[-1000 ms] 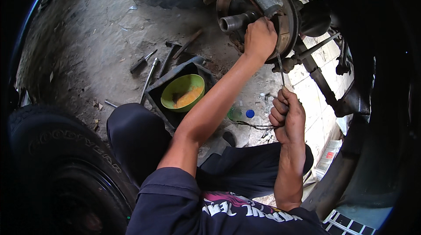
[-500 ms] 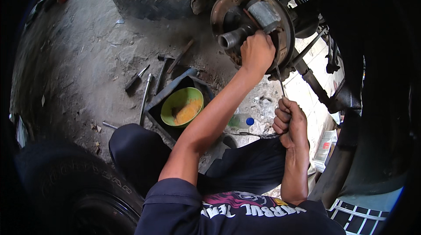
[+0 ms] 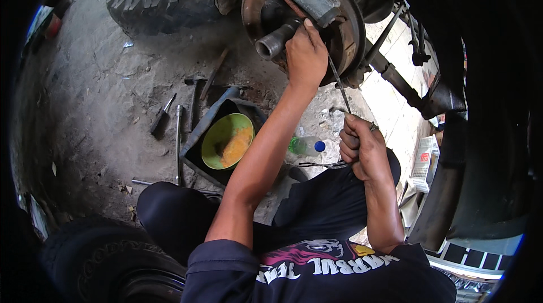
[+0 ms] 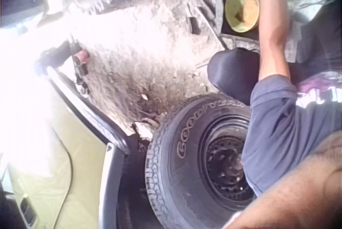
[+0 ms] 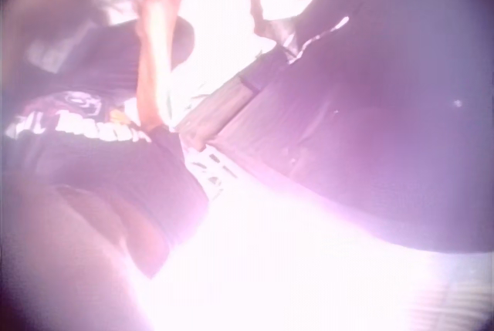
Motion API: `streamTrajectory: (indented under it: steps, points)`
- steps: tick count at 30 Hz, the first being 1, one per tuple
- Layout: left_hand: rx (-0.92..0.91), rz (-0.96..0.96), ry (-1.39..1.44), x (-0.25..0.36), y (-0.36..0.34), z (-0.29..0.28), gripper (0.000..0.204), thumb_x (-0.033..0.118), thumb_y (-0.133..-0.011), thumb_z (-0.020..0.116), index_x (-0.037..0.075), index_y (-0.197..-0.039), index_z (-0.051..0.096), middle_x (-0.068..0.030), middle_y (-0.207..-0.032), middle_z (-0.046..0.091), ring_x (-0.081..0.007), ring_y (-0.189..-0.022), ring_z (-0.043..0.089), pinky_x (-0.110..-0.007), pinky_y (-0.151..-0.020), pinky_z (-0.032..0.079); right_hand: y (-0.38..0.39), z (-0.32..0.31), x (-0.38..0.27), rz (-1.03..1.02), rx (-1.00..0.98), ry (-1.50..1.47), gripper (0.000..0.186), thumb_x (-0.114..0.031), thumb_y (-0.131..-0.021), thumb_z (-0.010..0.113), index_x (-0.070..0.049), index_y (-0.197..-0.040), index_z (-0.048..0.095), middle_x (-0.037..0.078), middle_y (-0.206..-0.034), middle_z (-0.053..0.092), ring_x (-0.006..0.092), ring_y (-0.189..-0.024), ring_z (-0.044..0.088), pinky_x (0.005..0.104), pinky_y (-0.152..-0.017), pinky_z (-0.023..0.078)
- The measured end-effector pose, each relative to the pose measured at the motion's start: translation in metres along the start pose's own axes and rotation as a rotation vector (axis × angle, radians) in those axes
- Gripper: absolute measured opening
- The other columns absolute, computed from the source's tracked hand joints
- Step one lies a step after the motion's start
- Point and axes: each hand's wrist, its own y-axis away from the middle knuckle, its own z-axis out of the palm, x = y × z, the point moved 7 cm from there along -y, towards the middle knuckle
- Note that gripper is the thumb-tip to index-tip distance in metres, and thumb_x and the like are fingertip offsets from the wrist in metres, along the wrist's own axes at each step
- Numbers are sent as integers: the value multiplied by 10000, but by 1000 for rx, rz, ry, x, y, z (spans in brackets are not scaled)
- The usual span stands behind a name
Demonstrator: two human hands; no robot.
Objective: The person works on a vehicle's drum brake assembly, using a tool to manipulate a spring and component within the brake mechanism.
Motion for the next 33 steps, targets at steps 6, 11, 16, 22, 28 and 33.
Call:
streamTrajectory:
  steps: [6,11,16,22,28,33]
  points:
    - [50,13,100,2,1,-4,467,293,-1018,352,-63,-799,561,-189,-658,581,-337,-624,572,-420,-634,433,3,1,-4,-56,-59,29,336,-272,-981,498,-125,-697,395,-63,-560,267,56,-433,226,259,-421,191]
    - [20,13,74,-2,3,-5,477,314,-1024,351,-49,-794,559,-123,-632,564,-239,-578,546,-371,-592,426,3,0,-1,-74,-124,3,330,-266,-982,499,-130,-699,397,-69,-569,273,52,-443,234,256,-430,199]
    - [52,-8,169,-9,5,5,483,334,-1027,350,-30,-778,548,-79,-626,549,-164,-565,522,-322,-566,417,-1,-9,-1,-71,-149,-1,326,-260,-984,490,-133,-699,392,-72,-568,270,48,-437,224,255,-425,192]
    - [80,-36,155,-4,18,15,471,288,-1022,324,-95,-888,563,-312,-822,588,-504,-845,542,-499,-738,412,1,-28,3,-42,-152,-31,325,-268,-974,498,-134,-699,387,-68,-556,253,48,-428,205,252,-417,173]
    - [115,67,88,10,20,9,392,207,-1006,373,-100,-828,542,-310,-775,592,-506,-814,555,-509,-679,421,1,-26,4,-16,-194,-107,339,-281,-969,500,-150,-688,364,-72,-552,233,38,-419,176,237,-398,134]
    - [96,80,25,17,18,9,358,171,-992,394,-99,-832,565,-324,-780,588,-506,-831,561,-516,-680,430,5,-21,8,28,-214,-182,338,-286,-974,481,-159,-689,351,-78,-550,225,35,-418,163,235,-393,129]
